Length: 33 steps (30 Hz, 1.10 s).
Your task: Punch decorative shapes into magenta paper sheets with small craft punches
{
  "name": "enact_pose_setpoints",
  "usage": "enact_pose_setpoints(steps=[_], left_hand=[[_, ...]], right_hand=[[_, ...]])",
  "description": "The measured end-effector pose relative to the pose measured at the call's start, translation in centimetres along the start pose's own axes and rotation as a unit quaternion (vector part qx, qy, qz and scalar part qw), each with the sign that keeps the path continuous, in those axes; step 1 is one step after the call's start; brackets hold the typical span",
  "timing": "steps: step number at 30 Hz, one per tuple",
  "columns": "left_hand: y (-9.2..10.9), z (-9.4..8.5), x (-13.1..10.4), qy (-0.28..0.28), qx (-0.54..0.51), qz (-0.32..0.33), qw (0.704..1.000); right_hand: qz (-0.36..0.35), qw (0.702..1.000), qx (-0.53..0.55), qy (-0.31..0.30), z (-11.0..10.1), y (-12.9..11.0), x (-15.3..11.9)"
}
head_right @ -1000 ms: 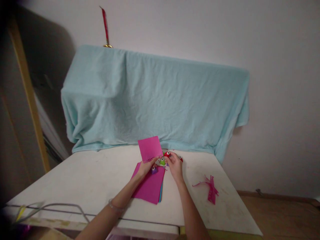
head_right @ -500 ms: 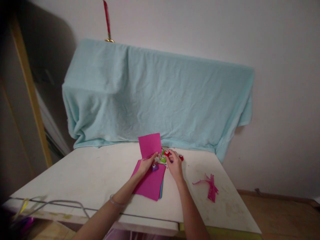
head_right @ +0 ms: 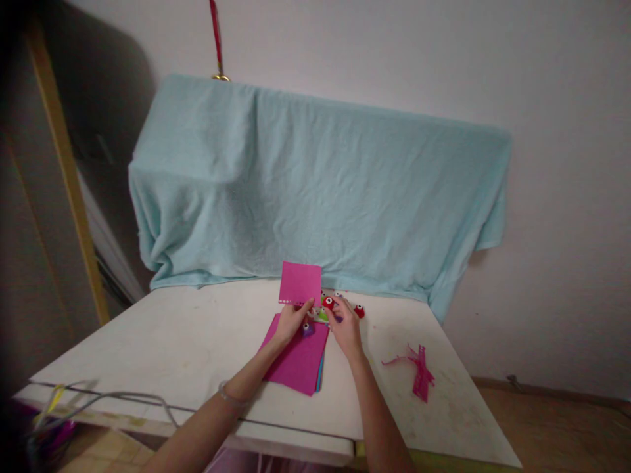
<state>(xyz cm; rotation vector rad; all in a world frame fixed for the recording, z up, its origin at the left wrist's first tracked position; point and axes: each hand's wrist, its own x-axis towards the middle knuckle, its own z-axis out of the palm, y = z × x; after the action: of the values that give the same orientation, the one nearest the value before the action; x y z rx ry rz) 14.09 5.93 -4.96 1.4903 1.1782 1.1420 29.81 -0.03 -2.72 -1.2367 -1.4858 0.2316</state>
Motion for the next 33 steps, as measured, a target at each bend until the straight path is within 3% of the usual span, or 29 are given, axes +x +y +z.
enact_pose_setpoints(steps=[20,24,28,33], left_hand=[[-0.26,0.24,0.16,-0.007,0.0,0.011,1.0],[0.4,-0.05,-0.08,-0.005,-0.006,0.004,1.0],[0.34,-0.08,0.06,-0.003,-0.009,0.011,1.0],[-0.28,0.13,0.4,0.012,0.006,0.009,1.0]], right_hand=[[0.006,1.0,0.006,-0.005,0.29,-0.29,-0.14],[0.075,0.992,0.105,0.0,0.56,-0.21,-0.02],[0.175,0.952,0.252,0.013,0.39,-0.02,0.44],[0.214,0.919,0.332,0.02,-0.08,0.43,0.77]])
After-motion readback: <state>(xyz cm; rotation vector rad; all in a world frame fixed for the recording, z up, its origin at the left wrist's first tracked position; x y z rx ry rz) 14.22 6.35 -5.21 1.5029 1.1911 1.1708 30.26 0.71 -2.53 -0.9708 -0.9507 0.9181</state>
